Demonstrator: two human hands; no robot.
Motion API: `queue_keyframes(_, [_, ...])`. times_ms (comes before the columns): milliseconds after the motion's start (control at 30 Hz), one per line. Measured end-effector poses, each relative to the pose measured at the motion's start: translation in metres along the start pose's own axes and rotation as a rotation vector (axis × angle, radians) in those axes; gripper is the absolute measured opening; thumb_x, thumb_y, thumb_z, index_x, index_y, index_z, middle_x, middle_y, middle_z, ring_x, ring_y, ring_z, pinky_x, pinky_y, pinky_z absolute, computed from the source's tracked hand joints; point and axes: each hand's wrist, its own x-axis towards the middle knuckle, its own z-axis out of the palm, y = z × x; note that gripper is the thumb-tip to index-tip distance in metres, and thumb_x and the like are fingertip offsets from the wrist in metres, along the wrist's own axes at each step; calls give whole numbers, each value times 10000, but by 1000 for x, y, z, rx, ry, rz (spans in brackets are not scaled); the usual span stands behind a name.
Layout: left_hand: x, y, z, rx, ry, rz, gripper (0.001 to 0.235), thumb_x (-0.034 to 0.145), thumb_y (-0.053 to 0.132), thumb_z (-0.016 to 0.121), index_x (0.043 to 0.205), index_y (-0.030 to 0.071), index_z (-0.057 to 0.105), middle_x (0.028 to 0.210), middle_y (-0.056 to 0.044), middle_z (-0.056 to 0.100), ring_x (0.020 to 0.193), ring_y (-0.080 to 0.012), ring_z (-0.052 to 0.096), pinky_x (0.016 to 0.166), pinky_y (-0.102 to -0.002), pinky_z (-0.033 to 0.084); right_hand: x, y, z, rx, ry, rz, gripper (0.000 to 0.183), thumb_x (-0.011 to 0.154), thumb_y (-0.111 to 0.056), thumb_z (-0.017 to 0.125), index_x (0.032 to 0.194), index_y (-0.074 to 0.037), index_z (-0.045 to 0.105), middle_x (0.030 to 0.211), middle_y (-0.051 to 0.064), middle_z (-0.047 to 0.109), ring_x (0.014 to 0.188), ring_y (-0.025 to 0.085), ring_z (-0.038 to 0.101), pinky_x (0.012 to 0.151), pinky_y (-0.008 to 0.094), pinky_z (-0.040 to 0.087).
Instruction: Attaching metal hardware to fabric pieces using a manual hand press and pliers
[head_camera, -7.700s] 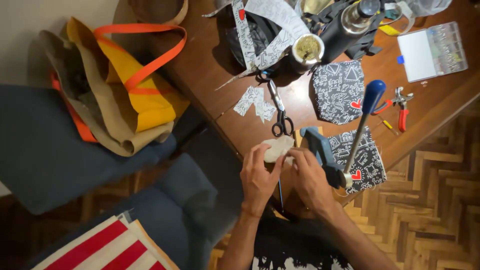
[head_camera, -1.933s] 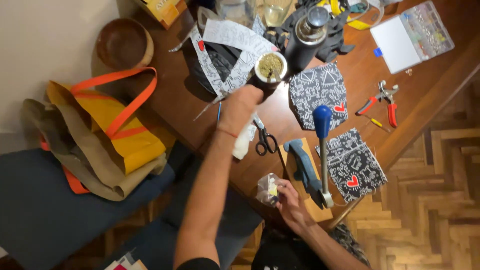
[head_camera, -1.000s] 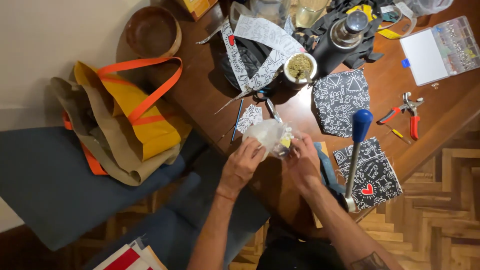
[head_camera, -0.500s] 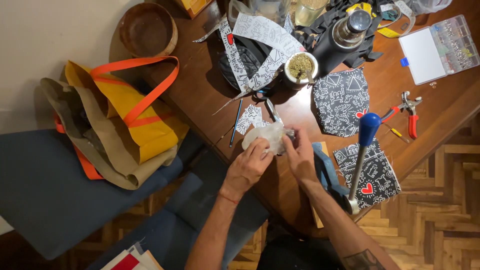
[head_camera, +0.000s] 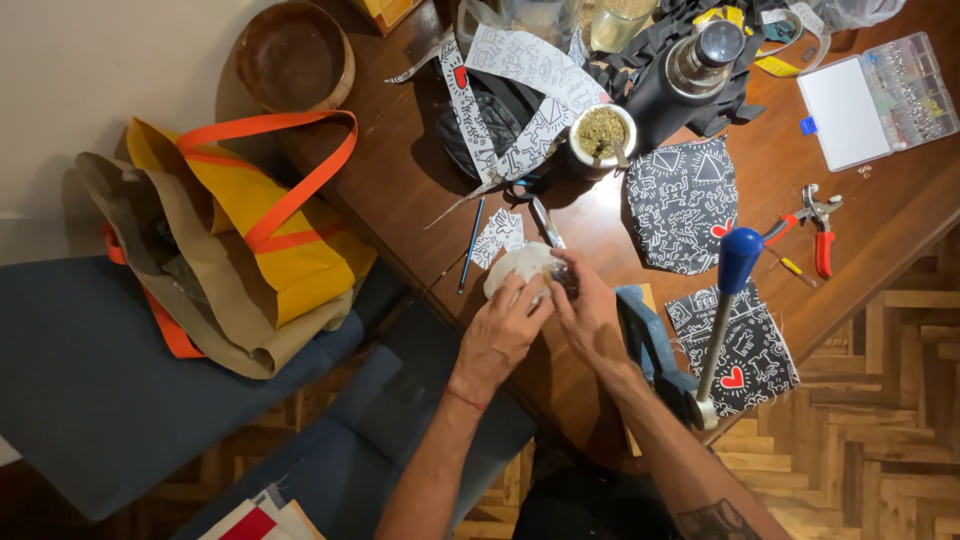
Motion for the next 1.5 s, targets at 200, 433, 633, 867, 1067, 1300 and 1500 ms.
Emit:
queue_keyframes(200, [-9,3,6,-5,18,-51,119,1156,55,655,1175,77,771,1273,-164,717,1283,-390,712,1217,-475,635,0,-11,-4,60,16,-15,556,1092,-124,745,1609,-321,688,1276,190,840,1206,453,816,1021,572,672])
queue_keyframes(433, [-13,3,12,-5,27,-52,99,1140,63,683,1155,70,780,1216,-165,728,1221,-367,699,1242,-489,624,-2,-22,-4,156,66,-47,505,1086,-79,777,1561,-248,739,1259,191,842,1163,423,844,991,548,683])
queue_keyframes(633, [-8,-8,5,-6,39,-65,103,1142,71,693,1148,70,796,1094,-113,703,1169,-324,720,1239,-488,637,-8,-26,-2,432,238,48,515,1133,-22,733,1618,-187,679,1321,143,789,1136,255,792,1002,458,704])
queue_keyframes(867, [20,-36,33,-8,163,-130,91,1152,55,702,1163,35,790,1081,-121,691,1187,-341,734,1273,-501,607,-44,-94,-34,889,281,258,417,1155,-100,737,1565,-77,666,1296,46,706,1163,129,697,1072,341,672])
queue_keyframes(1067, [4,21,5,-311,327,-498,229,1189,147,699,1347,74,848,1373,-124,810,1353,-339,737,1282,-531,561,-75,-60,-31,1336,254,457,246,1099,41,772,1306,-86,733,1013,-13,698,896,129,733,947,425,688])
queue_keyframes(1300, [-54,122,-12,-1257,376,-1088,783,953,327,1004,1573,-28,684,1345,-220,835,1192,-244,806,1041,-405,685,-112,-49,-30,1124,249,423,262,998,60,892,1144,-85,730,940,-11,689,791,120,728,774,285,656])
queue_keyframes(1500, [-88,143,-17,-1357,502,-1224,452,913,56,1016,1330,2,850,1130,-144,890,1027,-181,848,931,-360,729,-142,-40,-38,973,138,334,460,898,100,927,1290,-46,736,989,66,797,833,208,851,790,447,769])
